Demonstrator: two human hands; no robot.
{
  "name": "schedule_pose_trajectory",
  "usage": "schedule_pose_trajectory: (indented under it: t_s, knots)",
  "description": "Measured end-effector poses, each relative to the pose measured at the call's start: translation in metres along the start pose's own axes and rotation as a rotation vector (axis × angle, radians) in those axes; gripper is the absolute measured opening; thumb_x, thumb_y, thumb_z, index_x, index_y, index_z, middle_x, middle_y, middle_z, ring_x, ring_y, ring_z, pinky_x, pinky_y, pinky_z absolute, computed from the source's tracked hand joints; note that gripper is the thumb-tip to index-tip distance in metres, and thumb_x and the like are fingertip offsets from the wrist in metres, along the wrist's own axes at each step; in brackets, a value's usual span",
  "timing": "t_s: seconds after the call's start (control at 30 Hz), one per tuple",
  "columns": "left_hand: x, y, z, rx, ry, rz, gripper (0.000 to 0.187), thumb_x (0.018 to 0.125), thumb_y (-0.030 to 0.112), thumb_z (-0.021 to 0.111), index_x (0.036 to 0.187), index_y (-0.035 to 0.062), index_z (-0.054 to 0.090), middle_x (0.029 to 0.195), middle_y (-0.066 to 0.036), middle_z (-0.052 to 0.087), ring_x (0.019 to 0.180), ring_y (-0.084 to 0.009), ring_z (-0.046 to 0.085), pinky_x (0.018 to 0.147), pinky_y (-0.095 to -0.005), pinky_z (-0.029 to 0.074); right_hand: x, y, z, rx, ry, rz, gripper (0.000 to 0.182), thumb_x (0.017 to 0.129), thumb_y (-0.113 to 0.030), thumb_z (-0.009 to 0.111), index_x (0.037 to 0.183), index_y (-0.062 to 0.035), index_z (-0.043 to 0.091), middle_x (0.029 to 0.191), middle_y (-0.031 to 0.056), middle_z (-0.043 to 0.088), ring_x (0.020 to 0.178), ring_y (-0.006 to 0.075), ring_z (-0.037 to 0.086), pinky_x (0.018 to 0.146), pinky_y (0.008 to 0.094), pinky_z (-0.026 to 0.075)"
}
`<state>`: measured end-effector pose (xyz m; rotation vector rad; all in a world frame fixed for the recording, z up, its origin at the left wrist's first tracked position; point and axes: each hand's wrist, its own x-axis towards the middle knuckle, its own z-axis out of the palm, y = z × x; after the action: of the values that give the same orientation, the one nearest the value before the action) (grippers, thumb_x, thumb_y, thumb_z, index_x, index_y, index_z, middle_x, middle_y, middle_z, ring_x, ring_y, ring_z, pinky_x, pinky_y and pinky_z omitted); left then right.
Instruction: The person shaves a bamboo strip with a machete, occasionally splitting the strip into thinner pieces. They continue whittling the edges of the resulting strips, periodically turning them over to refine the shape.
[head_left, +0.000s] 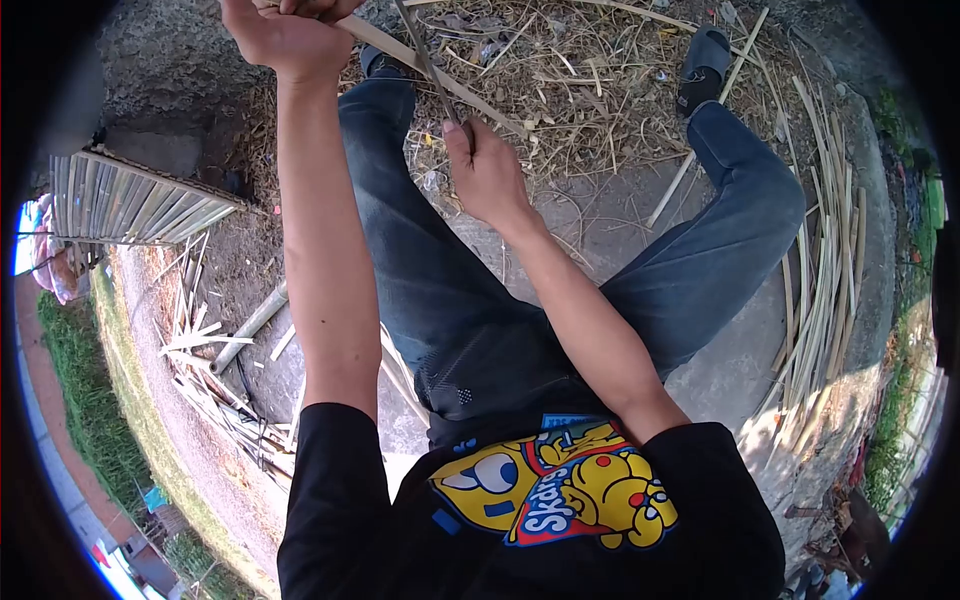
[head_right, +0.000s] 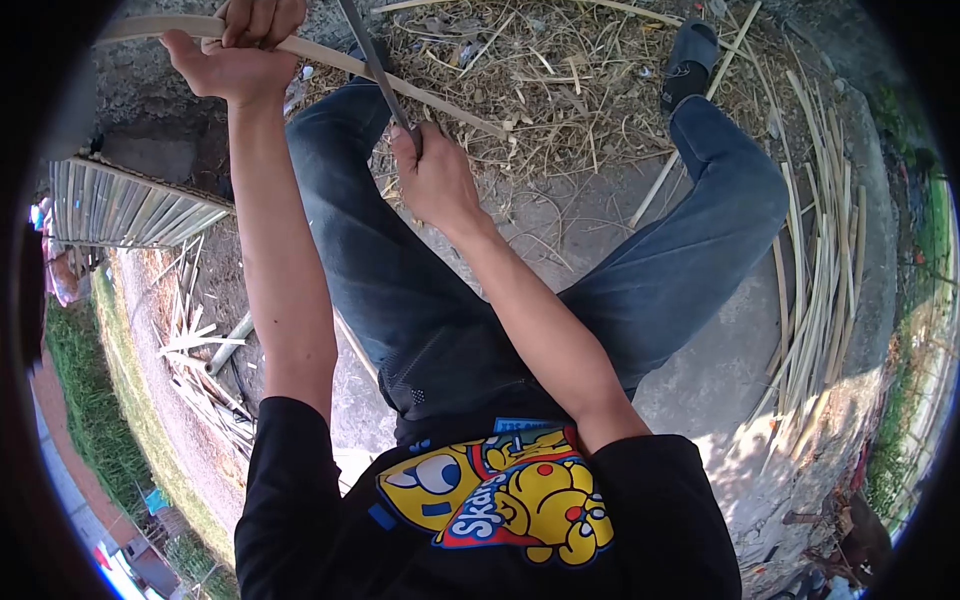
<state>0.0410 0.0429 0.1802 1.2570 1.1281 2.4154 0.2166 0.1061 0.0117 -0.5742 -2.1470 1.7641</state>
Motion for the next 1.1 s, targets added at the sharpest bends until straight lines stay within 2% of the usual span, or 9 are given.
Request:
schedule_pose_trajectory:
  t_s: [0.23,0.3,0.53,0.6,0.63,0.73,0.87,0.93,1.1]
  knots:
    - [0.005,-0.002,-0.017,0.232,0.222,-0.002,0.075,0.086,0.087,0.030,0.064,0.0161,0.016,0.057,0.002,0.012,0.055,-0.0147,0.010,0.056,-0.0340,0.014,-0.015,0.281,0.001,-0.349,0.056,0.467,0.056,0.103,-0.046,0.039,0.100,0.0023,0.068,0.093,0.0282,0.069,0.094,0.0457,0.066,0.085,0.0509,0.051]
    - [0.005,-0.004,-0.017,0.320,0.286,0.066,0.073,0.090,0.083,0.024,0.066,0.0150,0.015,0.059,0.001,0.011,0.058,-0.0153,0.009,0.057,-0.0347,0.013,-0.024,0.278,-0.001,-0.374,0.111,0.423,0.056,0.103,-0.046,0.039,0.100,0.0018,0.068,0.092,0.0273,0.070,0.093,0.0460,0.066,0.085,0.0512,0.050]
    - [0.010,-0.012,-0.047,0.344,0.298,0.069,0.070,0.093,0.080,0.023,0.066,0.0150,0.018,0.059,0.001,0.013,0.058,-0.0158,0.008,0.055,-0.0329,0.016,0.011,0.174,0.040,0.095,0.057,0.234,0.045,0.104,-0.039,0.047,0.088,0.0009,0.058,0.062,0.0095,0.054,0.060,0.0191,0.058,0.059,0.0381,0.048]
    - [0.009,-0.010,-0.050,-0.556,0.213,0.003,0.065,0.099,0.068,0.039,0.061,0.0173,0.023,0.056,0.004,0.015,0.050,-0.0123,0.012,0.050,-0.0324,0.015,0.012,0.144,0.034,0.071,0.000,0.146,0.047,0.103,-0.041,0.045,0.097,0.0033,0.061,0.086,0.0303,0.064,0.087,0.0478,0.063,0.077,0.0526,0.046]
    - [0.007,-0.010,-0.021,0.250,0.389,0.204,0.060,0.101,0.063,0.037,0.065,0.0160,0.028,0.056,0.004,0.018,0.048,-0.0113,0.015,0.048,-0.0302,0.017,0.003,0.149,0.034,0.070,-0.004,0.156,0.047,0.103,-0.041,0.045,0.097,0.0033,0.061,0.086,0.0303,0.064,0.087,0.0478,0.063,0.077,0.0526,0.046]
    - [0.013,-0.011,-0.035,0.485,0.460,0.124,0.067,0.096,0.075,0.023,0.067,0.0148,0.021,0.057,0.001,0.015,0.058,-0.0162,0.009,0.055,-0.0327,0.020,-0.014,0.217,0.038,-0.194,0.083,0.304,0.048,0.103,-0.043,0.045,0.097,0.0017,0.063,0.089,0.0279,0.068,0.091,0.0452,0.066,0.078,0.0505,0.050]
    - [0.007,-0.006,-0.038,0.358,0.526,0.178,0.068,0.097,0.073,0.031,0.064,0.0147,0.021,0.057,0.002,0.015,0.054,-0.0147,0.013,0.051,-0.0322,0.018,-0.026,0.274,0.012,-0.195,0.157,0.524,0.054,0.103,-0.048,0.042,0.097,0.0004,0.066,0.093,0.0272,0.070,0.093,0.0423,0.068,0.081,0.0482,0.054]
    - [0.006,-0.004,-0.037,0.335,0.553,0.160,0.067,0.097,0.073,0.030,0.064,0.0148,0.022,0.057,0.002,0.016,0.055,-0.0144,0.012,0.052,-0.0314,0.018,-0.013,0.257,0.005,-0.078,0.007,0.667,0.055,0.102,-0.049,0.044,0.094,0.0019,0.064,0.076,0.0201,0.068,0.070,0.0354,0.068,0.071,0.0454,0.054]
    - [0.008,-0.003,-0.036,0.335,0.392,0.091,0.067,0.097,0.073,0.019,0.066,0.0144,0.020,0.058,0.000,0.016,0.058,-0.0157,0.009,0.055,-0.0332,0.015,0.018,0.189,0.042,0.151,0.019,0.208,0.051,0.104,-0.045,0.044,0.080,-0.0013,0.055,0.059,0.0071,0.054,0.049,0.0180,0.054,0.050,0.0357,0.044]
